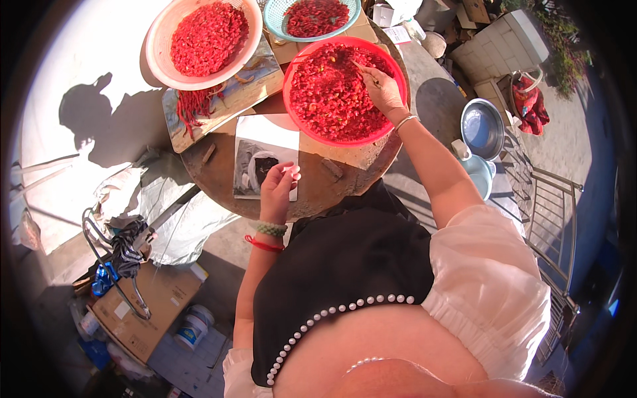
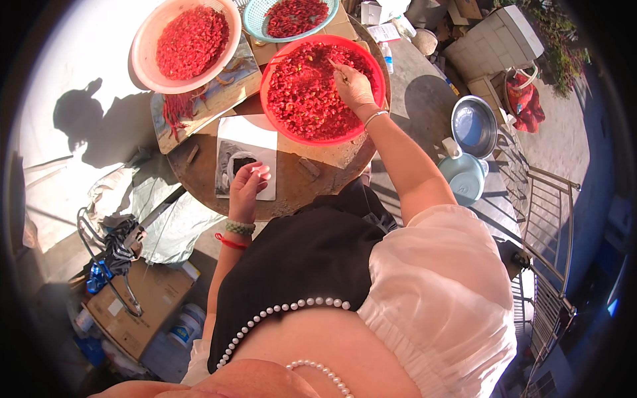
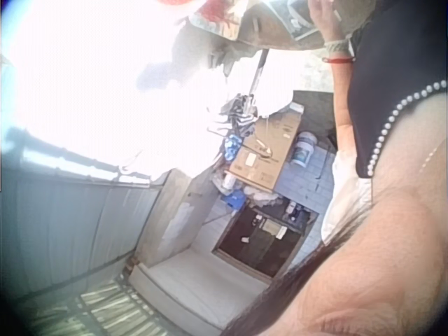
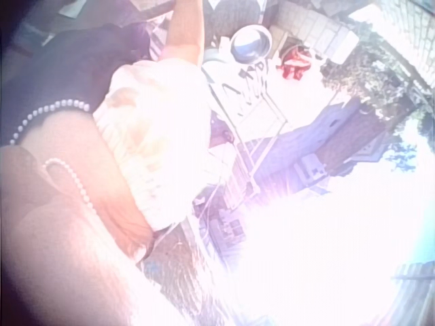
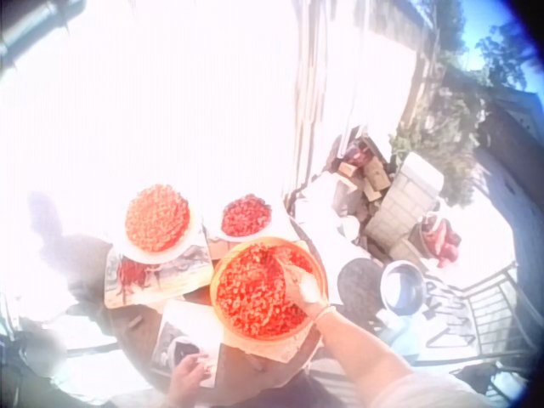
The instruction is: The person wipes a tiled wall with a cloth and then uses chopsticks to stir and sort chopped chillies in several bowls on a table.
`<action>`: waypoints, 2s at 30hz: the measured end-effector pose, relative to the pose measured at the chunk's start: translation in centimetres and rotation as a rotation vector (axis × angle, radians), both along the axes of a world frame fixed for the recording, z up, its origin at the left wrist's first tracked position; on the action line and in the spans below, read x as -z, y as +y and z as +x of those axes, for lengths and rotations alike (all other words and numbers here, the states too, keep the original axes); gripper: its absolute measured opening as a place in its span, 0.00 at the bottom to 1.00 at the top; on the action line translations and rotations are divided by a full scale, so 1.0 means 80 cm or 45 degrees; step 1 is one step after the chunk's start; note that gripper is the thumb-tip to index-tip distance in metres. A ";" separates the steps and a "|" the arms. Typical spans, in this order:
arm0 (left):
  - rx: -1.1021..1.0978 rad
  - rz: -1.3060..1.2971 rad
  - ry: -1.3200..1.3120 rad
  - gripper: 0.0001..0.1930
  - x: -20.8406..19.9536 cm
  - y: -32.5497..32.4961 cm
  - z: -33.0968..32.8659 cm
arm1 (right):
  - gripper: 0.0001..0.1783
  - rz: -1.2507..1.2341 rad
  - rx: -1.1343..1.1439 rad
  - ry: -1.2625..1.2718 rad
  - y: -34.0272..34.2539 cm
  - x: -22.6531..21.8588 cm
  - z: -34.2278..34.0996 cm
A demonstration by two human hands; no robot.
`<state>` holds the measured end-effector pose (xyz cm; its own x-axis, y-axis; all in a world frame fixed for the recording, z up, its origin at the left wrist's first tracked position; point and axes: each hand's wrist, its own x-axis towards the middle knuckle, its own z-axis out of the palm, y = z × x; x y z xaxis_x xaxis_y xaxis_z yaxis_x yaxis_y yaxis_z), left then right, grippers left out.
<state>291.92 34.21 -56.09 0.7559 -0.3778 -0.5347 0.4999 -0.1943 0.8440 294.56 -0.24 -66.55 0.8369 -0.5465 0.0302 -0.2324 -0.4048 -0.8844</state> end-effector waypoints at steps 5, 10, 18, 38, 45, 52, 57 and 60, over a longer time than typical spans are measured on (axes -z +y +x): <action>0.002 0.037 -0.007 0.12 -0.004 -0.003 -0.006 | 0.17 -0.194 -0.014 -0.044 -0.016 0.000 0.025; 0.049 0.005 -0.030 0.12 -0.010 -0.006 -0.003 | 0.18 -0.251 -0.153 0.107 0.012 0.016 0.045; -0.004 0.018 -0.028 0.12 -0.006 0.008 -0.004 | 0.17 0.311 -0.304 -0.036 0.095 -0.027 -0.007; 0.045 0.030 0.003 0.12 -0.003 0.000 -0.008 | 0.16 0.533 0.240 -0.155 -0.040 0.057 -0.048; 0.003 0.023 -0.010 0.13 -0.006 0.000 -0.012 | 0.15 0.890 0.000 -0.259 0.072 0.016 -0.039; 0.010 0.020 -0.011 0.13 -0.009 -0.001 -0.011 | 0.12 0.554 -0.312 -0.133 0.164 0.007 -0.054; 0.024 0.019 -0.031 0.13 -0.008 0.000 -0.013 | 0.12 0.469 -0.119 -0.170 0.102 0.036 -0.054; 0.015 0.012 -0.019 0.13 -0.003 0.003 -0.015 | 0.12 0.634 0.078 -0.250 0.056 0.030 -0.065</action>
<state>290.74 34.41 -55.83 0.7594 -0.3818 -0.5269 0.4850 -0.2078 0.8495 289.34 4.23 -68.98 0.8075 -0.5826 -0.0921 -0.0531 0.0837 -0.9951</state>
